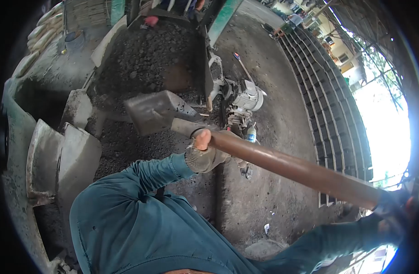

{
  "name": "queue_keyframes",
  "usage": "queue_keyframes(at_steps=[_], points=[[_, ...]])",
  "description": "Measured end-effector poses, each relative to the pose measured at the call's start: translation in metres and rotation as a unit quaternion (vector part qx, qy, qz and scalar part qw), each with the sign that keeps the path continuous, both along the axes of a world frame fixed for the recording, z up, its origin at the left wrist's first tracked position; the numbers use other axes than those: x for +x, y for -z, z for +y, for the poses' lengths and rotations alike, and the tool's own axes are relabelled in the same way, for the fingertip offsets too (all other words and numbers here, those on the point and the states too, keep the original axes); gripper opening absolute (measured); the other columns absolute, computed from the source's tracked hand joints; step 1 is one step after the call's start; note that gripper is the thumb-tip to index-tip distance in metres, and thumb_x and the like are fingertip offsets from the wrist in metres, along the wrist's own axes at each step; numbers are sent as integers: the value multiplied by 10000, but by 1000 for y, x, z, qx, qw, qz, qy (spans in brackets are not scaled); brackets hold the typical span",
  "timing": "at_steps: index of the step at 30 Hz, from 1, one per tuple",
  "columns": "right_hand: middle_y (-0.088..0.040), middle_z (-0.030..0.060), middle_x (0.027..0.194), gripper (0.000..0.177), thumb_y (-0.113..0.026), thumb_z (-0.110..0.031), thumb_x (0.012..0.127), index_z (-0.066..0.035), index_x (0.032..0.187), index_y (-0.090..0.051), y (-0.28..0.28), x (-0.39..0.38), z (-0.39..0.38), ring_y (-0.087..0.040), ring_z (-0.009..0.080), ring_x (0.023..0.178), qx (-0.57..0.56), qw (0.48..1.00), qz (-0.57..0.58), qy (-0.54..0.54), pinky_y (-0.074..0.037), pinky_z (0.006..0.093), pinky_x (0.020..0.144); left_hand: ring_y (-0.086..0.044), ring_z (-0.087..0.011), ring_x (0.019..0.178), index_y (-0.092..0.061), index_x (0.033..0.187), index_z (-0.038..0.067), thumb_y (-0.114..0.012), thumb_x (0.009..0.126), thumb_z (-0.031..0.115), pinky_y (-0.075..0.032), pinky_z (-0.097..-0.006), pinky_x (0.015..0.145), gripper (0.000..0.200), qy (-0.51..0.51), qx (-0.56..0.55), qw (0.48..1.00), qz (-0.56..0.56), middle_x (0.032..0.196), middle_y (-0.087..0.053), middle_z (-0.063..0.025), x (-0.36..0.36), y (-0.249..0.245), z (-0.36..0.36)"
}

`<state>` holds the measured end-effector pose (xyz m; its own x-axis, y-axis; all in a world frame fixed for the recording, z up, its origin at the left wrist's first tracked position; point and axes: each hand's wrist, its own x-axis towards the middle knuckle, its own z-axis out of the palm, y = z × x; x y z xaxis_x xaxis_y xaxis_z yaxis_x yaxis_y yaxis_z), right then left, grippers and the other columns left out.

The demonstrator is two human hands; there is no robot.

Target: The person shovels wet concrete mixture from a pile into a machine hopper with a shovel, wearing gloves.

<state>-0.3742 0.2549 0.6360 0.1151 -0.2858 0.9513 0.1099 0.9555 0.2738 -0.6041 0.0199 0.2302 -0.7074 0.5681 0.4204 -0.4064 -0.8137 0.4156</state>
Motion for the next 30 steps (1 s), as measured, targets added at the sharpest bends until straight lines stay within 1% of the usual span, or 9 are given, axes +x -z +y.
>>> queue_keyframes(at_steps=[3,6,7,9,15,19,26,28,30], points=[[-686,103,885,315,-698,-270,917,-2,1079,-675,-11,-97,-82,-666,203,733,80,995,-45,-36,-576,316,685,-633,-372,1027,-587,1212,-57,-288,942,763,-506,-519,909,914,17,170,977,129,1168,-635,-255,-50,-12,-42],[-692,96,858,315,-716,-264,904,-12,1086,-667,9,-175,-167,-669,195,710,105,983,-127,-81,-582,307,666,-569,-322,995,-601,1144,0,-226,925,790,-493,-550,928,901,-49,104,990,-86,1136,-588,-250,-130,-17,-103],[-695,93,849,316,-723,-262,899,-16,1089,-664,23,-194,-188,-670,192,702,100,978,-157,-93,-584,303,660,-513,-323,1061,-585,1141,-14,-259,889,799,-433,-578,980,912,104,260,956,-88,1170,-557,-234,-174,-6,-120],[-699,88,832,320,-735,-258,891,-23,1094,-659,58,-219,-206,-673,186,687,60,969,-216,-103,-588,297,647,-435,-401,1320,-545,1254,-61,-337,897,706,-198,-591,1165,870,-22,127,978,-165,1336,-535,-251,-241,11,-155],[-686,57,891,248,-782,-259,868,-72,950,-642,201,-239,-150,-688,152,816,-191,928,-290,-137,-568,309,745,-618,-338,997,-589,1128,-4,-546,910,479,-451,-556,983,531,-67,-20,924,-375,1078,-617,-143,-336,43,-161],[-660,71,817,178,-741,-181,858,-64,927,-627,343,-242,-98,-633,153,735,-438,853,-275,-77,-510,292,637,-573,-251,705,-531,856,99,-576,945,330,-491,-475,839,252,-49,10,957,-285,700,-528,-19,-393,79,-136],[-620,52,746,134,-608,-76,865,-22,976,-660,519,-153,16,-555,136,561,-793,505,-227,-254,-448,298,480,-531,-222,701,-536,855,134,-631,927,289,-470,-463,855,196,-80,-107,970,-205,722,-516,-11,-191,19,-97],[-610,56,704,176,-528,-25,873,-26,985,-664,588,-115,63,-572,156,550,-825,453,-216,-259,-461,306,478,-559,-234,748,-570,896,126,-658,899,288,-471,-472,903,185,-62,-90,981,-160,764,-552,-24,-121,51,-96],[-610,63,695,225,-468,16,870,-28,966,-667,612,-99,79,-586,174,543,-814,499,-239,-178,-472,319,477,-584,-244,780,-589,886,124,-687,866,279,-466,-477,944,184,-100,-102,982,-120,783,-584,-42,-52,82,-99]])
